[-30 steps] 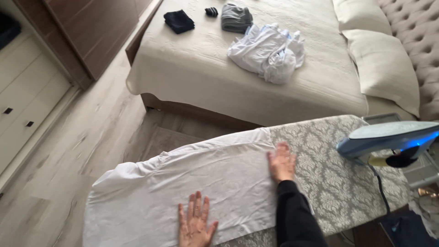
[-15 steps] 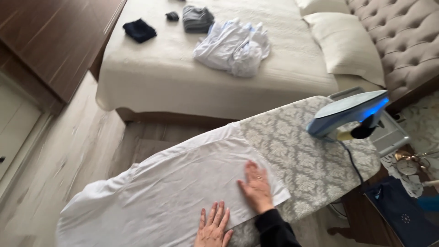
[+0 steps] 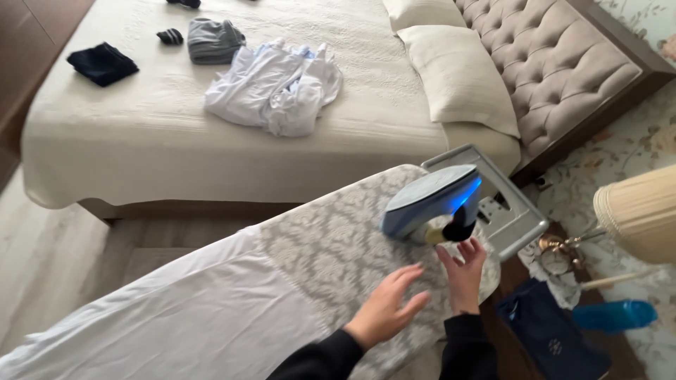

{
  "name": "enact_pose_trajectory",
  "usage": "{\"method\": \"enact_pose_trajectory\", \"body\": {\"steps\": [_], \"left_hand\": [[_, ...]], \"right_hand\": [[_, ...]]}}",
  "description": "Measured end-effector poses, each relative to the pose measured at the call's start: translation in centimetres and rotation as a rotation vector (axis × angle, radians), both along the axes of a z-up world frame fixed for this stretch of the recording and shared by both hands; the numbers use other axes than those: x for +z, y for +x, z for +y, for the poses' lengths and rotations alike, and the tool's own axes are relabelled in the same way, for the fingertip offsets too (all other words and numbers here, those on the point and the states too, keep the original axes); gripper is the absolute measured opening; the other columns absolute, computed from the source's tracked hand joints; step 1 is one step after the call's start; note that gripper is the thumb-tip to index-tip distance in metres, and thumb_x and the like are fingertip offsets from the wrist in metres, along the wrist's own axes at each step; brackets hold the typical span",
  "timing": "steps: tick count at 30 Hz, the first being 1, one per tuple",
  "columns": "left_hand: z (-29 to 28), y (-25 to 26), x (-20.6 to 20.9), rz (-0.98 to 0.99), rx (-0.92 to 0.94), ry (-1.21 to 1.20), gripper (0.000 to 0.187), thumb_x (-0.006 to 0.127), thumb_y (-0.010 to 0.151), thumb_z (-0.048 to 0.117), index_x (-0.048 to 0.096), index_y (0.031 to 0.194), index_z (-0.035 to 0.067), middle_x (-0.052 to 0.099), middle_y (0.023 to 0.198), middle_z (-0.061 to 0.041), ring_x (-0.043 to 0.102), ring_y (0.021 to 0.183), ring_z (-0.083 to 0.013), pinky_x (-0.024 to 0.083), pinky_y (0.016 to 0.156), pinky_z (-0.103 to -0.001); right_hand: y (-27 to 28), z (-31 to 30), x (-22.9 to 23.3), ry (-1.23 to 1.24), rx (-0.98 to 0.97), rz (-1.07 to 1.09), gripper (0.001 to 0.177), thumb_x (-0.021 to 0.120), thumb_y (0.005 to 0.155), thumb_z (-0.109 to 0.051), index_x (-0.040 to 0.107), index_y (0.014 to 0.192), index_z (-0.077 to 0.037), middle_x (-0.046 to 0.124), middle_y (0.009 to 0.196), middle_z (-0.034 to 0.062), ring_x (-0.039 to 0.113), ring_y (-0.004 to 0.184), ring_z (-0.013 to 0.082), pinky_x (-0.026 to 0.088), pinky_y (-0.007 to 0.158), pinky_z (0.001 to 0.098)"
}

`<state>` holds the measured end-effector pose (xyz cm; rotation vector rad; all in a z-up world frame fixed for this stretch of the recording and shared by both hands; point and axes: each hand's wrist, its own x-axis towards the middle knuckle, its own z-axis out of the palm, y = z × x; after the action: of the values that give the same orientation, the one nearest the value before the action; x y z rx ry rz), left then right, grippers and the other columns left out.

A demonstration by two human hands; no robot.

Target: Ironing a white shirt on an ironing board.

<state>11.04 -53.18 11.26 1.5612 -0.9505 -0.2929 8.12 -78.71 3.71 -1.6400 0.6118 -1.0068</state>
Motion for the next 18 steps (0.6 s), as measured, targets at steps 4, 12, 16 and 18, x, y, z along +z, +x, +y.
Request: {"method": "enact_pose_trajectory", "body": {"steps": [4,12,16,18], "left_hand": [[-11.5,1.5,-1.3,0.109,0.021,-0.110,0.061,0.067,0.099,0.036,0.050,0.144,-0.002,0.049,0.153,-0.023,0.047,0.143,-0.0390,0.039,0.117,-0.043],[-13.4,-0.1,-4.1,-0.141,0.271,-0.015,0.086,0.070,0.100,0.052,0.044,0.153,-0.011,0.041,0.163,-0.035,0.037,0.155,-0.0502,0.031,0.127,-0.049],[-7.4,-0.1,-0.2,-0.085,0.255,-0.095,0.095,0.063,0.097,0.063,0.045,0.150,-0.014,0.042,0.157,-0.034,0.041,0.153,-0.0484,0.033,0.128,-0.048],[-4.5,-0.4,0.5,0.010,0.229,-0.145,0.099,0.060,0.097,0.066,0.044,0.151,-0.015,0.042,0.157,-0.033,0.041,0.152,-0.0474,0.034,0.127,-0.047]], "right_hand": [[3.5,-6.2,-1.4,0.113,0.416,-0.120,0.051,0.083,0.079,-0.014,0.059,0.123,-0.007,0.067,0.115,0.0047,0.066,0.107,0.0124,0.053,0.093,0.0292],[7.2,-4.1,-4.6,0.243,0.665,0.039,0.048,0.083,0.074,-0.014,0.063,0.118,-0.005,0.072,0.105,0.0060,0.069,0.096,0.0126,0.054,0.084,0.0295],[6.3,-2.0,-4.7,0.393,0.744,0.141,0.049,0.085,0.070,-0.017,0.064,0.113,-0.006,0.074,0.094,0.0050,0.070,0.084,0.0125,0.055,0.072,0.0302],[5.2,-1.2,-4.4,0.438,0.791,0.189,0.049,0.086,0.069,-0.018,0.065,0.112,-0.006,0.074,0.090,0.0046,0.071,0.080,0.0124,0.056,0.068,0.0304]]}}
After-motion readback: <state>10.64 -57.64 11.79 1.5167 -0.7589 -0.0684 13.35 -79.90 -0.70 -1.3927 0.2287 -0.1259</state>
